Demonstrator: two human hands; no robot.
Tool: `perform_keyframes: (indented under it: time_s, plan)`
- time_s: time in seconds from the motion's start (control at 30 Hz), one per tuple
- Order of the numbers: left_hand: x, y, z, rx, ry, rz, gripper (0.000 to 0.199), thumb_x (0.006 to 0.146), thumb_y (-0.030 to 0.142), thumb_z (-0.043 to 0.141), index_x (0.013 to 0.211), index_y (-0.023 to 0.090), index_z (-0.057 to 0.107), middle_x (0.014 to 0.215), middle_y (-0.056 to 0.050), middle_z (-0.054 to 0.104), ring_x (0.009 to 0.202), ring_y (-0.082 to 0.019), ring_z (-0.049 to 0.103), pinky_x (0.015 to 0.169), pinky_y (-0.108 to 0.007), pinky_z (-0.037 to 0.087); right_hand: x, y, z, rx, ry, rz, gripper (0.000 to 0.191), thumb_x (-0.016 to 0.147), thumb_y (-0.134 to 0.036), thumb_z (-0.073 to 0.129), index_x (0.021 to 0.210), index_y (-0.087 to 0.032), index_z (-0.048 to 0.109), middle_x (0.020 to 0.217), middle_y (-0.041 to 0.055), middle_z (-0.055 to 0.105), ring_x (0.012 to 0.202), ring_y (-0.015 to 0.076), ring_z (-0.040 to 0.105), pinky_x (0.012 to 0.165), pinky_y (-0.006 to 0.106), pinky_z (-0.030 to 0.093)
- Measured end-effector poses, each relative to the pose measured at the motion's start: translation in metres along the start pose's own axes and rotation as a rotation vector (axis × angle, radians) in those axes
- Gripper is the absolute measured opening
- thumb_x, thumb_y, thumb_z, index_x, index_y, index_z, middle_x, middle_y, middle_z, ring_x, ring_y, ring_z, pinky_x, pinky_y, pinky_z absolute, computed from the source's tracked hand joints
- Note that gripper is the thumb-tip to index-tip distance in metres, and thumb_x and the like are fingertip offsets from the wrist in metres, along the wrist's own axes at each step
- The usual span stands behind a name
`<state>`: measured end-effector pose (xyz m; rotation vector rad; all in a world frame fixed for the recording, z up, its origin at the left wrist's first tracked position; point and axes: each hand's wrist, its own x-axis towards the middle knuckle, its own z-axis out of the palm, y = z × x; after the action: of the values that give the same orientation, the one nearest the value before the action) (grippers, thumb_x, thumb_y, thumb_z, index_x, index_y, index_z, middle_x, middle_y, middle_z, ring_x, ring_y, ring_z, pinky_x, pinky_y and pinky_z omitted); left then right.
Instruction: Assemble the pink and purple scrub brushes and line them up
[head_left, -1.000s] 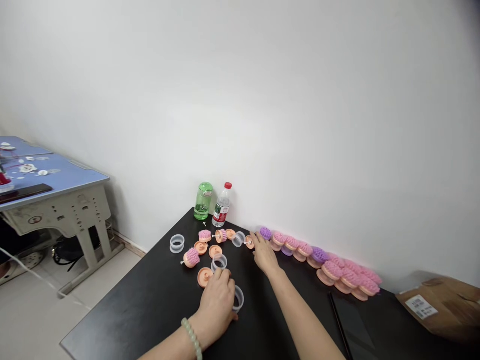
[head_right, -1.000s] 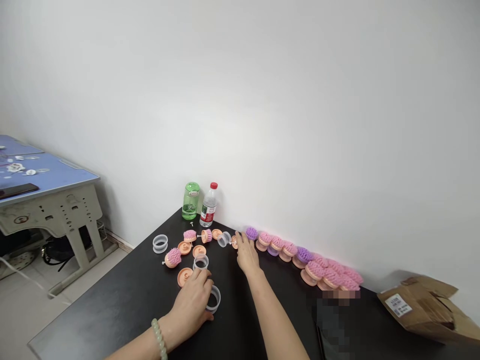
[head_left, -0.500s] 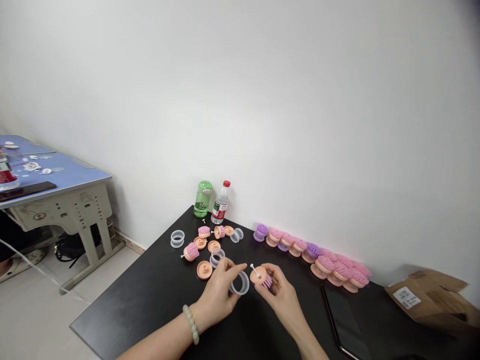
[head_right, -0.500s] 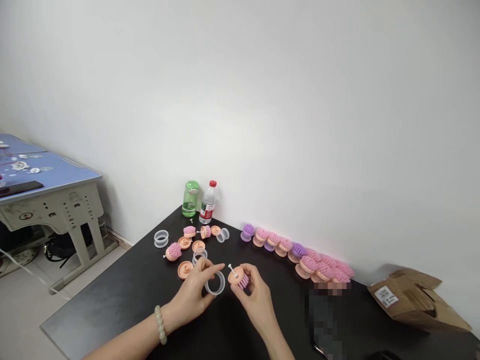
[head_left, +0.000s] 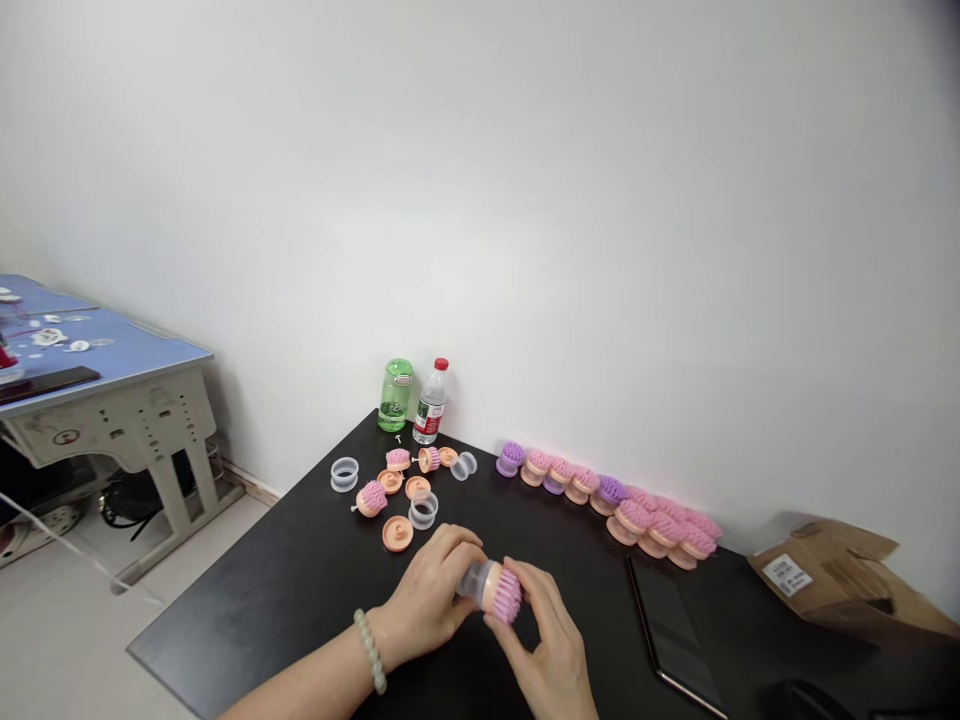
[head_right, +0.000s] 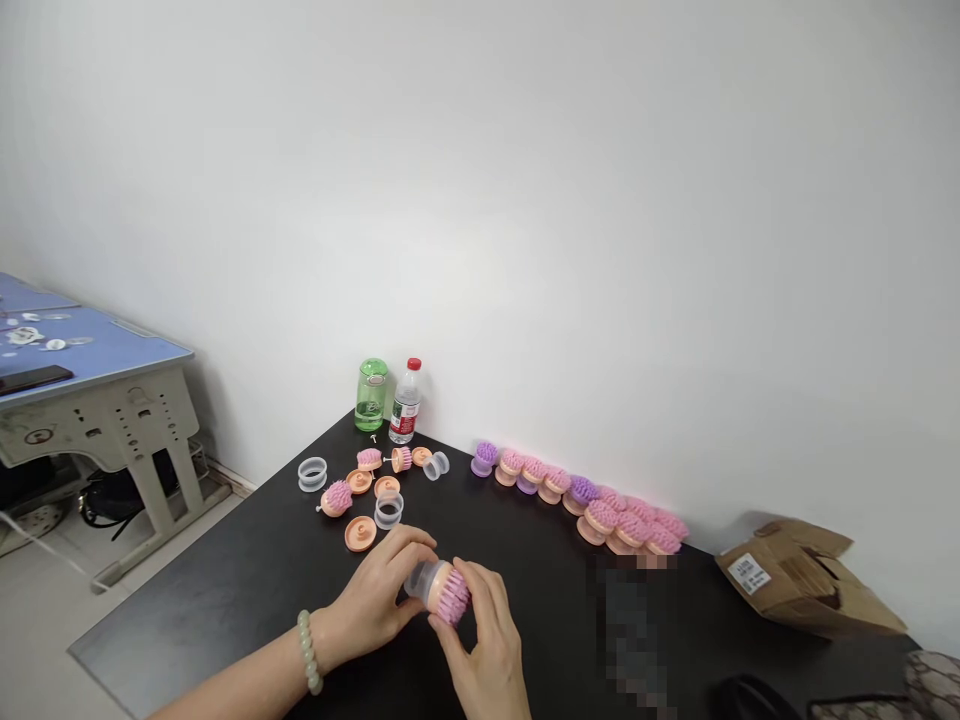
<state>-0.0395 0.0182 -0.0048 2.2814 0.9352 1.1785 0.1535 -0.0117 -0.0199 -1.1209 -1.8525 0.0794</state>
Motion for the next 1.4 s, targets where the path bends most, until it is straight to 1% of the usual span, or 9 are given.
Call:
perform_keyframes:
  time_s: [0.3, 0.47, 0.73, 0.87, 0.97, 1.07, 1.2, 1.3, 1.4]
  plan:
    - [0.006, 0.012, -0.012, -0.236, -0.038, -0.1, 0.041, 0.068, 0.009, 0.076, 0.106, 0.02, 0.066, 0.12, -0.01, 0.059, 0.109, -0.025, 0.058, 0.094, -0.037, 0.048, 0.0, -0.003, -0.01, 0.082, -0.018, -0.016, 0.031, 0.089, -0.03, 0.067, 0.119, -0.026, 0.063, 0.113, 0.009, 0.071, 0.101, 0.0271, 0.072, 0.085, 0.035, 0.062]
    - [0.009, 0.009, -0.015, -0.486, -0.08, -0.153, 0.042, 0.071, 0.04, 0.083, 0.107, 0.02, 0.071, 0.1, -0.007, 0.063, 0.092, -0.023, 0.06, 0.081, -0.034, 0.048, 0.003, -0.007, -0.015, 0.116, -0.025, -0.062, 0.032, 0.088, -0.024, 0.067, 0.12, -0.028, 0.064, 0.115, 0.0095, 0.069, 0.103, 0.0272, 0.07, 0.087, 0.037, 0.061]
    - [0.007, 0.008, -0.005, -1.028, -0.22, -0.486, 0.046, 0.07, 0.046, 0.083, 0.097, 0.013, 0.066, 0.079, -0.001, 0.063, 0.069, -0.013, 0.058, 0.065, -0.024, 0.044, 0.006, -0.016, -0.025, 0.127, -0.126, -0.221, 0.037, 0.092, -0.007, 0.051, 0.115, -0.032, 0.066, 0.119, 0.0092, 0.065, 0.106, 0.0245, 0.067, 0.083, 0.036, 0.06]
    - [0.005, 0.007, 0.003, -1.159, -0.288, -0.684, 0.048, 0.076, 0.06, 0.07, 0.087, 0.015, 0.058, 0.061, 0.0, 0.062, 0.046, -0.01, 0.054, 0.042, -0.019, 0.033, 0.004, -0.016, -0.027, 0.123, -0.168, -0.222, 0.039, 0.093, -0.012, 0.052, 0.125, -0.033, 0.061, 0.12, 0.0093, 0.066, 0.109, 0.0272, 0.067, 0.086, 0.041, 0.06]
    - [0.004, 0.011, 0.007, -1.192, -0.276, -0.741, 0.047, 0.08, 0.062, 0.065, 0.084, 0.018, 0.051, 0.055, 0.003, 0.058, 0.04, -0.008, 0.049, 0.039, -0.018, 0.028, 0.0, -0.012, -0.023, 0.11, -0.119, -0.185, 0.05, 0.093, -0.024, 0.061, 0.14, -0.032, 0.048, 0.122, 0.0106, 0.066, 0.111, 0.0295, 0.067, 0.09, 0.043, 0.06]
    - [0.004, 0.015, 0.005, -1.157, -0.21, -0.692, 0.044, 0.079, 0.056, 0.071, 0.089, 0.019, 0.05, 0.065, 0.003, 0.059, 0.05, -0.008, 0.052, 0.048, -0.019, 0.035, -0.006, -0.007, -0.017, 0.085, -0.039, -0.088, 0.057, 0.09, -0.036, 0.067, 0.143, -0.029, 0.045, 0.121, 0.0107, 0.067, 0.107, 0.0285, 0.069, 0.088, 0.039, 0.06]
    - [0.006, 0.015, 0.002, -1.117, -0.145, -0.516, 0.05, 0.065, 0.037, 0.088, 0.095, 0.018, 0.053, 0.087, 0.001, 0.058, 0.075, -0.011, 0.055, 0.067, -0.022, 0.042, -0.01, -0.002, -0.007, 0.132, -0.031, 0.161, 0.054, 0.089, -0.039, 0.067, 0.137, -0.025, 0.048, 0.101, 0.0049, 0.07, 0.086, 0.0219, 0.073, 0.078, 0.031, 0.062]
    - [0.005, 0.011, 0.005, -1.033, -0.134, -0.386, 0.051, 0.063, 0.034, 0.09, 0.096, 0.02, 0.054, 0.102, -0.002, 0.057, 0.086, -0.015, 0.055, 0.074, -0.027, 0.043, -0.012, 0.001, 0.0, 0.278, -0.072, 0.343, 0.045, 0.09, -0.038, 0.063, 0.13, -0.024, 0.051, 0.09, 0.0018, 0.069, 0.076, 0.019, 0.071, 0.071, 0.028, 0.061]
    - [0.003, 0.011, 0.007, -0.906, -0.115, -0.272, 0.05, 0.065, 0.039, 0.088, 0.1, 0.021, 0.057, 0.114, -0.006, 0.051, 0.092, -0.017, 0.054, 0.079, -0.03, 0.045, -0.012, -0.001, 0.004, 0.506, -0.072, 0.47, 0.041, 0.09, -0.041, 0.061, 0.125, -0.022, 0.052, 0.093, 0.0044, 0.07, 0.078, 0.0206, 0.073, 0.068, 0.028, 0.061]
